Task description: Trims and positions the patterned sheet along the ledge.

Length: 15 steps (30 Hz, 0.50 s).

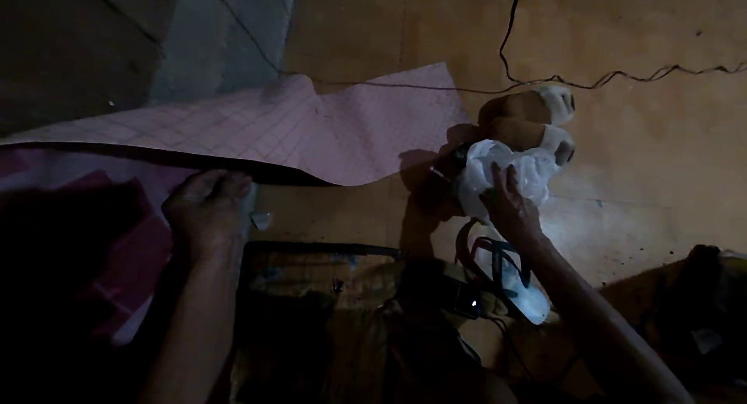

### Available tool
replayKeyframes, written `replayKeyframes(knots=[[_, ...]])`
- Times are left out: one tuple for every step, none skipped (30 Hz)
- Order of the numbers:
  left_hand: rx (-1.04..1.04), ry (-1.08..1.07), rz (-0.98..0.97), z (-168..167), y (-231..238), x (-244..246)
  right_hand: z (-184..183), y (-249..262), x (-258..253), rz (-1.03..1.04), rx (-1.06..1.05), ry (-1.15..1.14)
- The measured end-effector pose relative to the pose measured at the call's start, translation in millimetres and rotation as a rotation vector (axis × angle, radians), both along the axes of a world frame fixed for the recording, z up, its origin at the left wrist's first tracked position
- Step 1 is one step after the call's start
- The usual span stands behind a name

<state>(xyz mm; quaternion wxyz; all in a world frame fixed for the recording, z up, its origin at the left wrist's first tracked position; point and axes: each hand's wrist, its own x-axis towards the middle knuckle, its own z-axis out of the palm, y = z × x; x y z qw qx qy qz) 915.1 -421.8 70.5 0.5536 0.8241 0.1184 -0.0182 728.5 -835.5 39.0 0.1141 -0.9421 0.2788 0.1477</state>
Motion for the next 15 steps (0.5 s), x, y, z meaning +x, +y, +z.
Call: replayKeyframes(knots=[[0.000, 0.002, 0.009, 0, 0, 0, -6, 0, 1, 0.022, -0.007, 0.016], [0.007, 0.008, 0.014, 0, 0, 0, -13, 0, 1, 0.037, -0.021, 0.045], [0.015, 0.013, 0.016, 0, 2, 0, -17, 0, 2, 0.042, -0.031, 0.093], [0.023, 0.021, 0.012, -1, 3, 0, -20, -1, 2, 0.028, -0.025, 0.161], [0.023, 0.028, 0.000, -1, 4, -1, -22, -3, 2, 0.001, -0.009, 0.216], [0.020, 0.027, 0.001, 0, 2, -2, -23, -6, 1, -0.034, 0.003, 0.246], [0.016, 0.020, 0.003, -1, 1, -2, -24, -8, 0, -0.064, 0.012, 0.259], [0.013, 0.008, 0.005, -2, 1, -2, -25, -10, -1, -0.082, 0.014, 0.258], [0.011, -0.005, 0.002, -3, 1, -2, -27, -11, -1, -0.098, 0.012, 0.251], [0.008, -0.015, 0.001, -4, 1, -2, -30, -13, -2, -0.117, 0.007, 0.233], [0.006, -0.018, -0.001, -4, 1, -2, -33, -16, -4, -0.129, 0.001, 0.216], [0.005, -0.015, -0.004, -3, 1, -1, -35, -20, -4, -0.134, 0.001, 0.192], [0.007, -0.016, -0.005, -2, 2, -1, -36, -24, -5, -0.138, 0.007, 0.173], [0.005, -0.016, -0.001, -2, 3, -1, -37, -28, -5, -0.136, 0.002, 0.167], [0.001, -0.016, 0.002, -1, 3, -1, -39, -32, -6, -0.127, -0.009, 0.157]])
